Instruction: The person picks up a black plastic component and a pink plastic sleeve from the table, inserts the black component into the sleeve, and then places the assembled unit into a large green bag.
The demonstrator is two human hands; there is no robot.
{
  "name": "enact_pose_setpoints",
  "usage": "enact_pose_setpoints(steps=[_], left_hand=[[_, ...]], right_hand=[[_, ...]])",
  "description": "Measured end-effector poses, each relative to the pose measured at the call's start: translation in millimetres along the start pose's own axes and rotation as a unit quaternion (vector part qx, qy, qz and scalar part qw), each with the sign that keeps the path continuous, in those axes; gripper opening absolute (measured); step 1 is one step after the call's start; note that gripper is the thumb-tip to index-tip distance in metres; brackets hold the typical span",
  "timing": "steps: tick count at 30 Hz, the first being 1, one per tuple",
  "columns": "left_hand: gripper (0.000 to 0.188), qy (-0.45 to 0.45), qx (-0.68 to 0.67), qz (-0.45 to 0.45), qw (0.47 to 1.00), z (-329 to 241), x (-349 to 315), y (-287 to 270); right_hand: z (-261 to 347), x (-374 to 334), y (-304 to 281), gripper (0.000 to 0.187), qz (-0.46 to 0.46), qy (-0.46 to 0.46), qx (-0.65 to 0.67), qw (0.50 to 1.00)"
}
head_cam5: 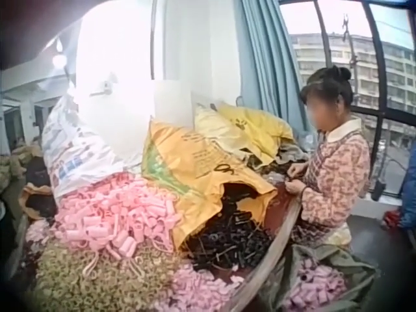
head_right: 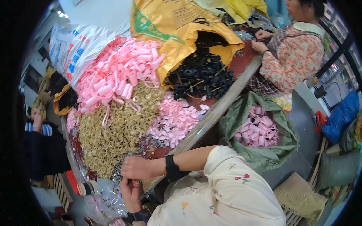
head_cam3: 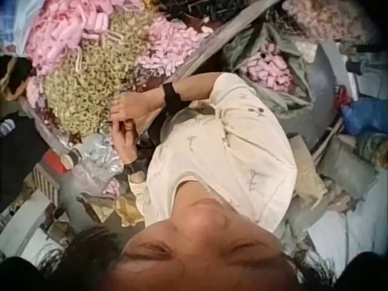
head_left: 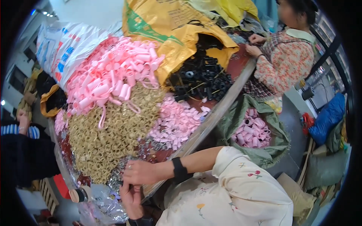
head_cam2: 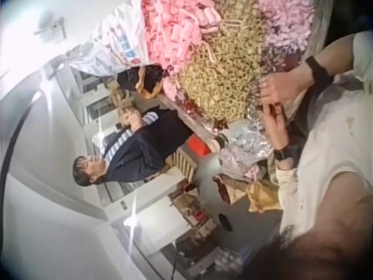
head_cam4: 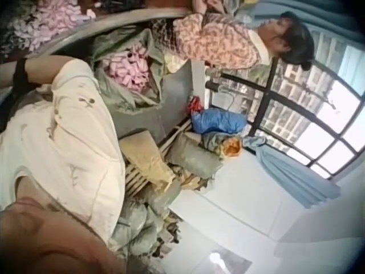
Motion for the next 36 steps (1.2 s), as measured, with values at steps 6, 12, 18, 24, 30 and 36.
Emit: enact_pose_setpoints(steps=[6,12,18,24,30,36], left_hand=[[0.010,0.015,0.037,-0.019,0.999,1.0,-8.6,23.8],[0.010,0.016,0.036,-0.047,0.998,-4.0,-16.9,27.4],[0.010,0.002,0.041,0.004,0.999,-0.5,-15.2,16.7],[0.014,-0.027,-0.029,0.046,0.998,-2.8,-18.2,18.1],[0.032,-0.078,-0.154,0.138,0.975,-13.6,-25.3,20.6],[0.034,-0.039,-0.096,0.134,0.986,-3.8,-24.5,12.1]], right_hand=[[-2.5,-2.9,-7.8,0.014,0.075,0.050,0.037,0.995],[3.3,-0.1,-3.5,0.010,0.134,0.081,0.081,0.984],[6.6,5.0,-1.2,0.008,0.135,0.240,0.215,0.937],[11.6,18.4,-16.0,0.008,0.150,0.353,0.295,0.875],[0.2,18.7,-18.8,0.007,0.116,0.216,0.237,0.940],[5.7,22.4,-21.4,0.008,0.119,0.166,0.195,0.959]])
Point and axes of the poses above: each hand's wrist, its own x-axis towards the middle knuckle, its own y-axis out of the palm, z = x × y, the point moved 1 cm from there along x, towards the middle knuckle, and after that the axes turned 3 degrees about -z, right-handed, at the moved point
